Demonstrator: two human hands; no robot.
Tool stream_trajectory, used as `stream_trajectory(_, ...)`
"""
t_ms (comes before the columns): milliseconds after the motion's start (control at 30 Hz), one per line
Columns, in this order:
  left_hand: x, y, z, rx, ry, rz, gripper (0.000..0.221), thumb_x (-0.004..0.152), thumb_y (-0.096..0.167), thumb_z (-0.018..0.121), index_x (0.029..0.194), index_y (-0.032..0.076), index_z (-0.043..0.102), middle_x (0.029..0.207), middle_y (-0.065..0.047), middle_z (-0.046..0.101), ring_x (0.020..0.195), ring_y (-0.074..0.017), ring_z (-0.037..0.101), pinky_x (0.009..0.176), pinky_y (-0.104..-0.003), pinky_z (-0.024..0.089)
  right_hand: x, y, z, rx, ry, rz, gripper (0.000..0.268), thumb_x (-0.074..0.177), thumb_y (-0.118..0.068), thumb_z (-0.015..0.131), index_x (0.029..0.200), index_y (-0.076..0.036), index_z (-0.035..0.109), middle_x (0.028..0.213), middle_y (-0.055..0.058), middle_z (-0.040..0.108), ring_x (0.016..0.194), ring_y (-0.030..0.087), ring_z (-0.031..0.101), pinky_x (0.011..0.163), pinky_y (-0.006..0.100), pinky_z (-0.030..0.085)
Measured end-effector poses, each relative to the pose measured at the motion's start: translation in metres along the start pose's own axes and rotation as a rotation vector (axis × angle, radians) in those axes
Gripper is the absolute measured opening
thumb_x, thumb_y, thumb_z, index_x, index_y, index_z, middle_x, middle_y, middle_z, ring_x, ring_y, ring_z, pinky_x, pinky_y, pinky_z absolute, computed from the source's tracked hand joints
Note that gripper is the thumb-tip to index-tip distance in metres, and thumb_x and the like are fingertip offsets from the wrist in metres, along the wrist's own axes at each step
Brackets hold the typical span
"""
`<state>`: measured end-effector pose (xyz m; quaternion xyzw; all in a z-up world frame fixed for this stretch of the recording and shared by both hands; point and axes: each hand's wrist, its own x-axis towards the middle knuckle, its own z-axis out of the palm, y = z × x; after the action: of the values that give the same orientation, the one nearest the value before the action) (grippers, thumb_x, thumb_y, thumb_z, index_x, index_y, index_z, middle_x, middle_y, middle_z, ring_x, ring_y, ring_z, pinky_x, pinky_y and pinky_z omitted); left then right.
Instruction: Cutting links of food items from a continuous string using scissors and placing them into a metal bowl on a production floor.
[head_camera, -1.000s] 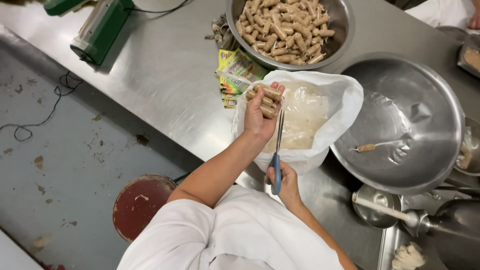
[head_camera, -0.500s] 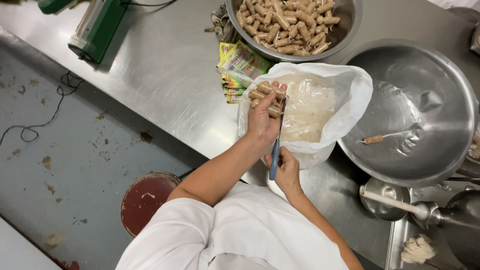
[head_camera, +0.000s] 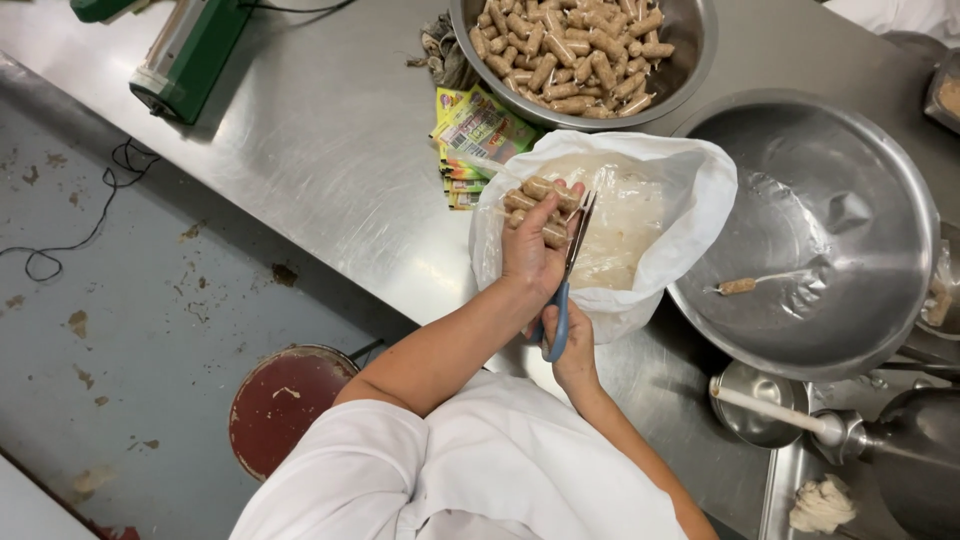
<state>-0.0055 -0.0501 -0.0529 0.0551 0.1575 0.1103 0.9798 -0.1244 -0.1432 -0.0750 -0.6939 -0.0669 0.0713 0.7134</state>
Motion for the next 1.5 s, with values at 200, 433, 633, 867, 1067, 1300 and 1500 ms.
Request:
stream_trajectory(200, -0.015, -0.004, 0.013, 0.072, 0.056, 0.085, 0.044, 0.091, -0.005, 0.076, 0.128, 0.012, 0.06, 0.127, -0.021, 0.069, 0.118, -0.0473, 0.067, 0.102, -0.06, 0.054, -0.003, 0.009, -0.01, -0.008, 0.005, -0.008, 0.045, 0.107, -0.043, 0.061, 0.078, -0.009, 0.065, 0.055, 0.009, 0.068, 0.054, 0.016, 0.064, 0.053, 0.025, 0.048)
stream_trajectory(433, 0.001, -0.021, -0.005, 0.048, 0.073, 0.095, 0.042, 0.091, -0.005, 0.077, 0.124, 0.013, 0.06, 0.125, -0.023, 0.07, 0.116, -0.0489, 0.067, 0.1, -0.064, 0.053, -0.011, 0.008, -0.01, 0.169, 0.038, 0.022, 0.05, 0.107, -0.047, 0.058, 0.074, -0.009, 0.06, 0.048, 0.01, 0.062, 0.044, 0.013, 0.056, 0.045, 0.022, 0.044)
stream_trajectory(633, -0.002, -0.005, 0.005, 0.129, 0.028, 0.06, 0.043, 0.092, 0.004, 0.077, 0.127, 0.022, 0.06, 0.113, -0.014, 0.072, 0.111, -0.0409, 0.072, 0.091, -0.053, 0.061, -0.011, 0.011, -0.035, 0.216, 0.04, 0.036, 0.054, 0.107, -0.049, 0.057, 0.073, -0.008, 0.06, 0.046, 0.011, 0.06, 0.041, 0.014, 0.055, 0.044, 0.022, 0.043)
stream_trajectory(867, -0.001, -0.007, -0.01, 0.173, -0.12, -0.23, 0.053, 0.094, 0.028, 0.076, 0.142, 0.02, 0.056, 0.113, -0.017, 0.071, 0.112, -0.0426, 0.072, 0.089, -0.055, 0.061, 0.026, -0.022, -0.061, 0.258, -0.036, -0.259, 0.061, 0.099, -0.061, 0.061, 0.081, -0.002, 0.062, 0.058, 0.021, 0.064, 0.053, 0.024, 0.063, 0.057, 0.028, 0.051)
stream_trajectory(1067, -0.093, 0.017, 0.068, 0.433, -0.244, -0.192, 0.027, 0.089, 0.021, 0.074, 0.099, -0.004, 0.073, 0.05, -0.016, 0.055, 0.031, -0.0153, 0.052, 0.035, -0.024, 0.037, 0.051, -0.04, -0.051, 0.25, -0.069, -0.386, 0.055, 0.102, -0.054, 0.061, 0.089, 0.0, 0.062, 0.069, 0.019, 0.068, 0.066, 0.023, 0.069, 0.069, 0.029, 0.055)
stream_trajectory(1300, -0.074, -0.005, 0.021, 0.351, -0.228, -0.049, 0.008, 0.084, -0.001, 0.075, 0.088, -0.001, 0.068, 0.048, -0.013, 0.054, 0.031, -0.0187, 0.055, 0.029, -0.021, 0.036, 0.039, -0.038, -0.059, 0.217, -0.146, -0.327, 0.05, 0.107, -0.045, 0.058, 0.09, 0.002, 0.062, 0.071, 0.021, 0.067, 0.066, 0.026, 0.072, 0.069, 0.027, 0.055)
stream_trajectory(1500, 0.007, 0.146, 0.057, 0.742, -0.234, 0.156, 0.026, 0.072, 0.001, 0.092, 0.094, 0.004, 0.078, 0.073, -0.017, 0.076, 0.063, -0.0244, 0.078, 0.057, -0.038, 0.067, 0.012, -0.073, -0.074, 0.165, -0.279, -0.204, 0.022, 0.093, -0.012, 0.077, 0.085, 0.002, 0.062, 0.061, 0.022, 0.064, 0.057, 0.024, 0.063, 0.057, 0.029, 0.048)
